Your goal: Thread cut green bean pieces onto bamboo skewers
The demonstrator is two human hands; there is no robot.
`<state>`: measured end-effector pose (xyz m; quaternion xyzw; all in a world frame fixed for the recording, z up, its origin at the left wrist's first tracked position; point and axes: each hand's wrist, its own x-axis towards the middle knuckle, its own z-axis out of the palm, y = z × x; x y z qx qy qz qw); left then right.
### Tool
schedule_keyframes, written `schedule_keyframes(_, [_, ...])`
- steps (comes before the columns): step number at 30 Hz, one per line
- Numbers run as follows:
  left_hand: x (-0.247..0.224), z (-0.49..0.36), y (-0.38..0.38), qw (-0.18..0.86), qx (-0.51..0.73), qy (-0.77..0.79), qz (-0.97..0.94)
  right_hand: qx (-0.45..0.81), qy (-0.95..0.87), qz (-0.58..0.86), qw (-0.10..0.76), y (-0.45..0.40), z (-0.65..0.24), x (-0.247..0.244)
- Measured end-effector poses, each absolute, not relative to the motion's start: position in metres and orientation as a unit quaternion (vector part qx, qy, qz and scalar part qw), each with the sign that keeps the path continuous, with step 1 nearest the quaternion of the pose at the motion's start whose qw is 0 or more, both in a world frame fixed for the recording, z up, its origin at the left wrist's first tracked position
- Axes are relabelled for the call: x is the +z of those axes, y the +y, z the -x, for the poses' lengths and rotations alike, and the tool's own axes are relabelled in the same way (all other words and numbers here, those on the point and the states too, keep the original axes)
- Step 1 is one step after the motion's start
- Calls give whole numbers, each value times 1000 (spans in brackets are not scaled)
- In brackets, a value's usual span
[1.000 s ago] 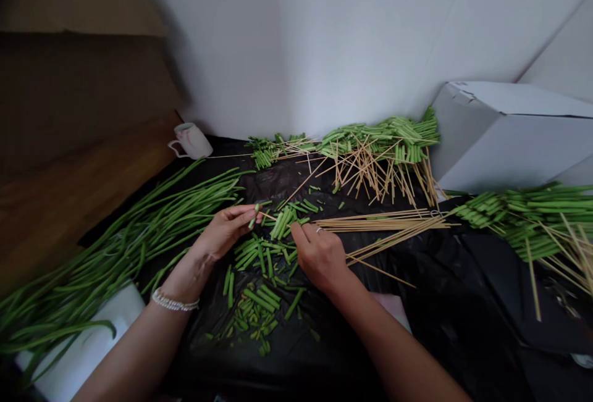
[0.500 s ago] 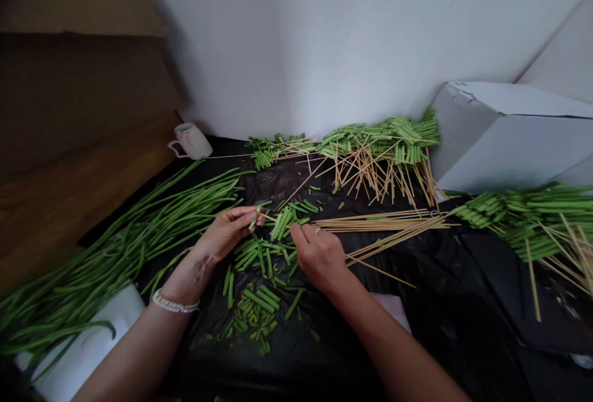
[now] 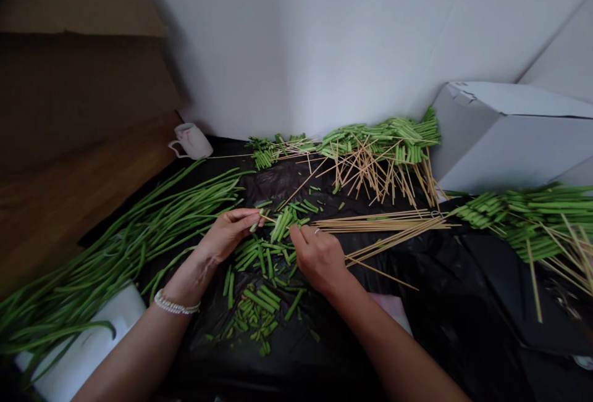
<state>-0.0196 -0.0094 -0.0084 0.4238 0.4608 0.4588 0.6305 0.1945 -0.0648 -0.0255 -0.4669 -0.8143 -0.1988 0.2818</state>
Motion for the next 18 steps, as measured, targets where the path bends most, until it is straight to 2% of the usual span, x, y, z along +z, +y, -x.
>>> schedule_keyframes(18, [-8, 19, -9, 652, 474, 438, -398, -201, -812, 472, 278, -65, -194, -25])
